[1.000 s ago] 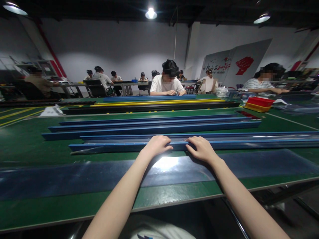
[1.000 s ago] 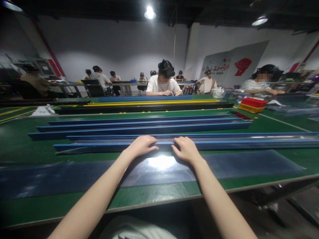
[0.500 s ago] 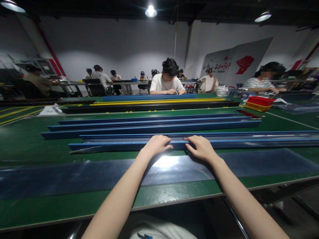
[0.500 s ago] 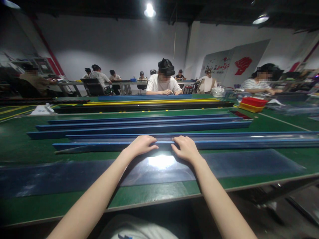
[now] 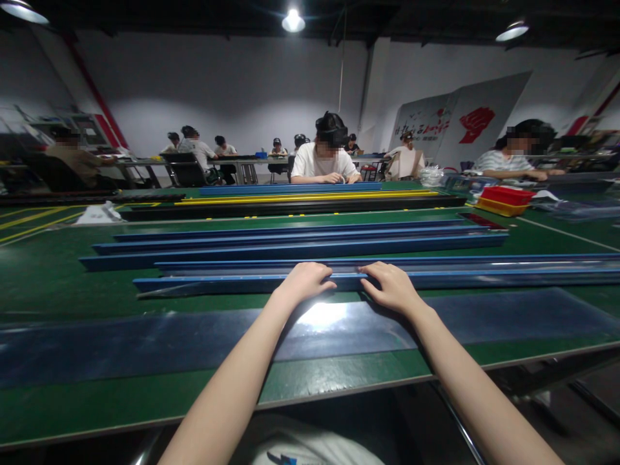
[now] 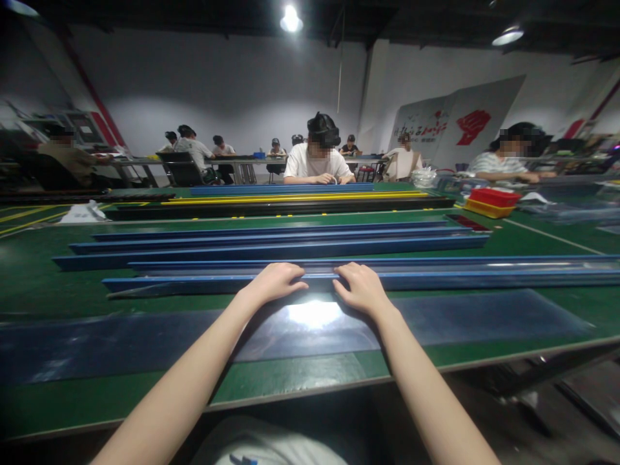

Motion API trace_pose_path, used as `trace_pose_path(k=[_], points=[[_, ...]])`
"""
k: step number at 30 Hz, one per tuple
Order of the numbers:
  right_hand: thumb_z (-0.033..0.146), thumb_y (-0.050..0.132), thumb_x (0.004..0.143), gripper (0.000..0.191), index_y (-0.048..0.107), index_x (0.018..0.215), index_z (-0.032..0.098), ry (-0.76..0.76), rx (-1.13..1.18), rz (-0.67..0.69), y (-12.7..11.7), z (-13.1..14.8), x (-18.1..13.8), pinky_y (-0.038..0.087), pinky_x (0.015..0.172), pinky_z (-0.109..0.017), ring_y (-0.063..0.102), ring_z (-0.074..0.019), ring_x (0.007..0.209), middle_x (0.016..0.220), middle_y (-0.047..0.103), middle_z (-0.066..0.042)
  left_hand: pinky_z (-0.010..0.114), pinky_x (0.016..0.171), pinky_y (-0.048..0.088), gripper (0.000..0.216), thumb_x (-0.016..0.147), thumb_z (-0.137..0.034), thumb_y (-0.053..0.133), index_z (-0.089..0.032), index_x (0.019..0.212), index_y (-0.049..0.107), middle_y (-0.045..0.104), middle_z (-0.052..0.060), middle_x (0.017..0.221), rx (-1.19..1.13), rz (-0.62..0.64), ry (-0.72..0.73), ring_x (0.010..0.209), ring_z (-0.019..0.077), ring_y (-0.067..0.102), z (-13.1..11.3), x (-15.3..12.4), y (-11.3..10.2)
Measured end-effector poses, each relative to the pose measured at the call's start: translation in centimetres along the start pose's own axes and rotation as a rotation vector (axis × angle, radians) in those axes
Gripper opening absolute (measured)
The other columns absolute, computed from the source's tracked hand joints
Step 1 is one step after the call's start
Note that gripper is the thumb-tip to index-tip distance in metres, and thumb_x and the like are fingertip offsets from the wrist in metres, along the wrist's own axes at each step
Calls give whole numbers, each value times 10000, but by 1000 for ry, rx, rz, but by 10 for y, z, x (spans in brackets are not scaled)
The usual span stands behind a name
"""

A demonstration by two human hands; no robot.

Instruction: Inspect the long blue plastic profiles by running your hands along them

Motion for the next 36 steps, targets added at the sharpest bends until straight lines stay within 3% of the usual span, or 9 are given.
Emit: trace_pose_path(k=[18,36], points=[[303,426,827,300,617,1019,175,2,-1,17,0,0,0,400,817,-291,566,-199,962,1034,650,-66,244,595,379,242,788,-423,548,-187,818,500,616,15,864,-8,-62,-46,768,174,583,5,-2,-2],[292,425,835,254,609,961,171,-20,-4,14,0,2,0,373,772,-285,554,-197,905,984,646,-77,247,597,389,255,783,-442,545,-193,813,501,627,18,825,-28,-33,-90,758,183,595,7,-1,0]])
Point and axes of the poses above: each hand's wrist, its own x-axis towards the middle knuckle, its own y-axis out of the palm, z = x × y, the point moved 5 cm from there along x, towards the middle knuckle
